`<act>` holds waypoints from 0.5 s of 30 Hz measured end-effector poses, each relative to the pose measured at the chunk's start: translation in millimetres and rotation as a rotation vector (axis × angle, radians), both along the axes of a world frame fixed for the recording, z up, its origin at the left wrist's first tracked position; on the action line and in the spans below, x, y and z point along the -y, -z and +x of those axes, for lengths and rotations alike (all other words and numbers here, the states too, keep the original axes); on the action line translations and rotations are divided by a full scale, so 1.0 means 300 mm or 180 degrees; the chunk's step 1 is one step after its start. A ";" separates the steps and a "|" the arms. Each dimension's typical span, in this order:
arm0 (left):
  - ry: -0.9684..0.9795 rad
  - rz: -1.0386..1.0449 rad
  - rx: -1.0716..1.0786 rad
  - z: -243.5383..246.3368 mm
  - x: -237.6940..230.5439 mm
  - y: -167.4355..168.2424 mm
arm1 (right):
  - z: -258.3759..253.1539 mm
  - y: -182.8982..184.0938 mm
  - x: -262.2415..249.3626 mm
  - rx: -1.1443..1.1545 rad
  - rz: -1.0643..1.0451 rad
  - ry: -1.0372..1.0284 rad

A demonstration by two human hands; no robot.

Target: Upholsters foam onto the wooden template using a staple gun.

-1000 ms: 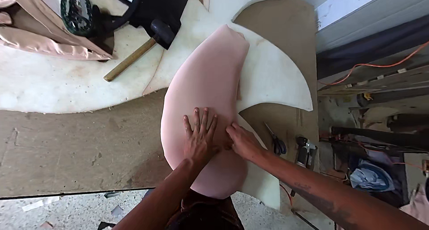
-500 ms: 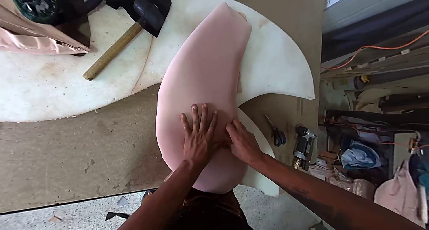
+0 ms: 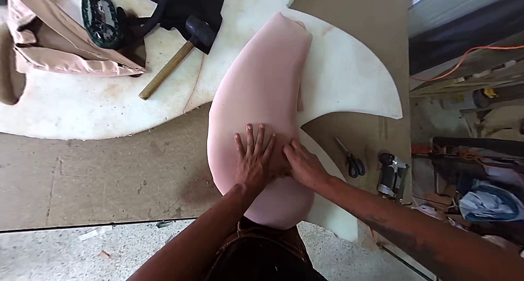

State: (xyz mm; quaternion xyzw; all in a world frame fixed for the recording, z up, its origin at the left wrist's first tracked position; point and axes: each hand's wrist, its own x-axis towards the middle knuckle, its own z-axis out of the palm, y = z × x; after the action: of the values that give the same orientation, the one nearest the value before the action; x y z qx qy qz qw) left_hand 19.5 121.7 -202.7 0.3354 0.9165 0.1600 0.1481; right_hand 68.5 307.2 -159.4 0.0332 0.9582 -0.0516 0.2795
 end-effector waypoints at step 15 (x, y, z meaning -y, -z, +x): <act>-0.0014 0.0072 -0.0309 0.016 -0.038 -0.037 | 0.054 0.025 -0.044 -0.0739 -0.0817 0.0540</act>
State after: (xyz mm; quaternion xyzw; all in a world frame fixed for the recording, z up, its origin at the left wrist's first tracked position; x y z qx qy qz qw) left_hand 24.2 133.1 -191.5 0.3425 0.9215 0.1542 0.0993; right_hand 84.6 320.3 -166.8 0.0718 0.9633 -0.2002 0.1636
